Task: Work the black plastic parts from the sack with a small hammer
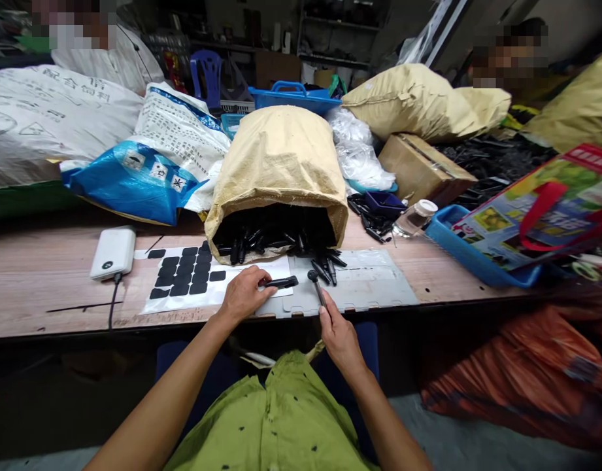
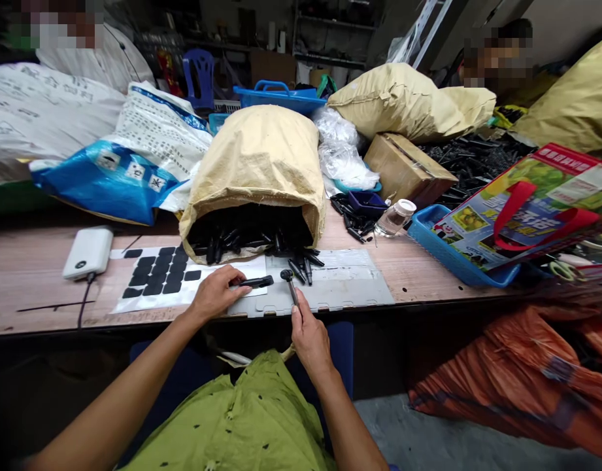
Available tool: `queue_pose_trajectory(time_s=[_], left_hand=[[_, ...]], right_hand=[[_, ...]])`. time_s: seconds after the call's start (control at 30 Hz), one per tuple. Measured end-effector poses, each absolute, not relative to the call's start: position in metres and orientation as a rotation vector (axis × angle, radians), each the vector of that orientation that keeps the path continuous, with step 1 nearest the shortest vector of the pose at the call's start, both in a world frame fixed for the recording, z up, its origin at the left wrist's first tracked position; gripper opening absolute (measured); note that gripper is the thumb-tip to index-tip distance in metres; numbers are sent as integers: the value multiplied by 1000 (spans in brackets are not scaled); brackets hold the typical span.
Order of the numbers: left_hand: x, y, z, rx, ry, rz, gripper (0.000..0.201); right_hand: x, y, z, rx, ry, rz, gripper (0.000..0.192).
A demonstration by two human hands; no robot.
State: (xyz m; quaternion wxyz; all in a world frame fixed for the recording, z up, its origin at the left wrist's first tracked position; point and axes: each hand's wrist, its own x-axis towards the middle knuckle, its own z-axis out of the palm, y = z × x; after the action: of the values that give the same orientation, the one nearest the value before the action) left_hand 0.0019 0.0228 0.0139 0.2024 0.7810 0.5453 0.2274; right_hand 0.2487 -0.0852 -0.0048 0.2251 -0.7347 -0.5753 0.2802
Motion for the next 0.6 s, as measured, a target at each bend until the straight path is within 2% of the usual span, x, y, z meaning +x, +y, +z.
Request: queue_pose_trajectory(time_s=[0.13, 0.3, 0.5, 0.6], left_hand=[[7, 28, 2, 2208, 1445, 765, 24], [8, 36, -4, 2133, 1424, 759, 19], [7, 35, 2, 2080, 1463, 689, 22], [8, 35, 5, 2072, 1486, 645, 23]], right_hand=[[249, -84, -4, -2014, -1583, 781, 53], [249, -86, 1, -2003, -1561, 858, 55], [243, -99, 4, -1881, -1536, 669, 54], [236, -104, 10, -1874, -1517, 682, 54]])
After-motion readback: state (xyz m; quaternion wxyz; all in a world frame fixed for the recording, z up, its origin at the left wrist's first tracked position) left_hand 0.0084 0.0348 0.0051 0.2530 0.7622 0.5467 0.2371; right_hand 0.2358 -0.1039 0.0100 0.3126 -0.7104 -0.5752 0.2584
